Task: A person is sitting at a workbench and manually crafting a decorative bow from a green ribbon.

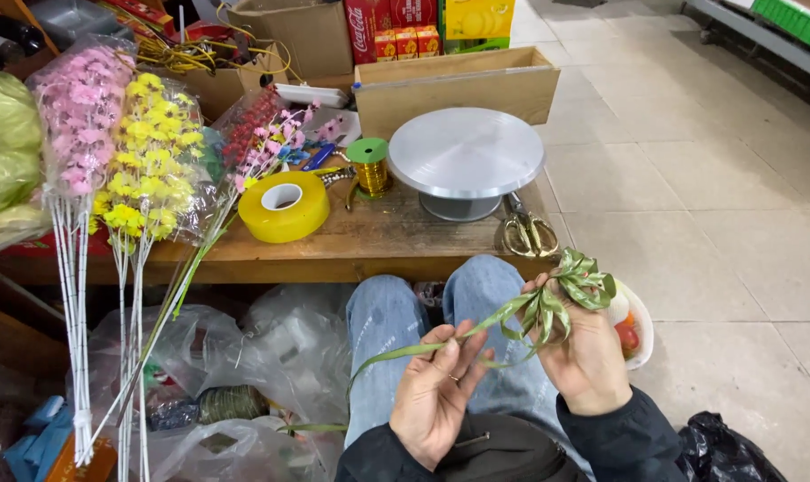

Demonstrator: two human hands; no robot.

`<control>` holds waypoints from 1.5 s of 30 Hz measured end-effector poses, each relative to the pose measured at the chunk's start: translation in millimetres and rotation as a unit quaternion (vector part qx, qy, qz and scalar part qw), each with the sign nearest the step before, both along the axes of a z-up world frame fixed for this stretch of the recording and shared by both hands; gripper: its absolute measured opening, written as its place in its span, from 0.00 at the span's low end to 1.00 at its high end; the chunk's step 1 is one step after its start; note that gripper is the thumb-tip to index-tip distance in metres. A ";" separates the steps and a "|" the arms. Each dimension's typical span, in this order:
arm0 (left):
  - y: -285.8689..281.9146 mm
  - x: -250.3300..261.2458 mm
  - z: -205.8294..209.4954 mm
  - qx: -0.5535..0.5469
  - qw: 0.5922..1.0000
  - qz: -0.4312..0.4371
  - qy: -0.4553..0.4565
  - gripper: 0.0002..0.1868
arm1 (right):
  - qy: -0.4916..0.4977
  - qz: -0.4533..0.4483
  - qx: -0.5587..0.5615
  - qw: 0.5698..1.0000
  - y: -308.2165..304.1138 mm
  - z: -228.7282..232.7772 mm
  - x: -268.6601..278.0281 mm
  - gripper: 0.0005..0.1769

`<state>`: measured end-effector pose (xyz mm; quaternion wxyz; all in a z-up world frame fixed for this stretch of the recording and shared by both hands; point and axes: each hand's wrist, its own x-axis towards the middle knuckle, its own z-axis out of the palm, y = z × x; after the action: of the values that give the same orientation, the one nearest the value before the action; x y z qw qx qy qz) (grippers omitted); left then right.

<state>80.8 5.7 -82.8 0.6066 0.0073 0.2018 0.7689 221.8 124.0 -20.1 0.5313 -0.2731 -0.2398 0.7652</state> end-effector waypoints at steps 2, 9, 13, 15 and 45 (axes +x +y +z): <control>-3.2 -5.2 5.2 -0.051 0.998 0.024 -0.035 0.11 | -0.001 -0.005 -0.017 1.000 3.4 -6.9 1.8 0.02; -0.5 -34.7 -13.4 -0.208 0.966 0.155 -0.008 0.12 | -0.083 0.032 -0.001 0.996 1.0 -29.5 0.5 0.05; -2.5 -46.3 -26.8 -0.179 0.963 0.189 0.073 0.11 | -0.069 0.134 -0.014 0.988 0.5 -61.0 -3.3 0.05; -5.5 -47.2 -3.6 -0.202 0.941 0.239 0.128 0.20 | -0.050 0.148 0.043 0.987 -5.4 -66.6 -13.0 0.03; -31.2 -39.6 22.8 0.079 0.910 0.022 0.406 0.31 | -0.105 0.316 -0.014 0.943 -21.6 -61.8 -29.0 0.05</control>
<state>41.2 -25.5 -60.1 0.4531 0.3621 0.3696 0.7260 192.8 102.5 -81.8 0.2301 -0.2692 -0.3572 0.8643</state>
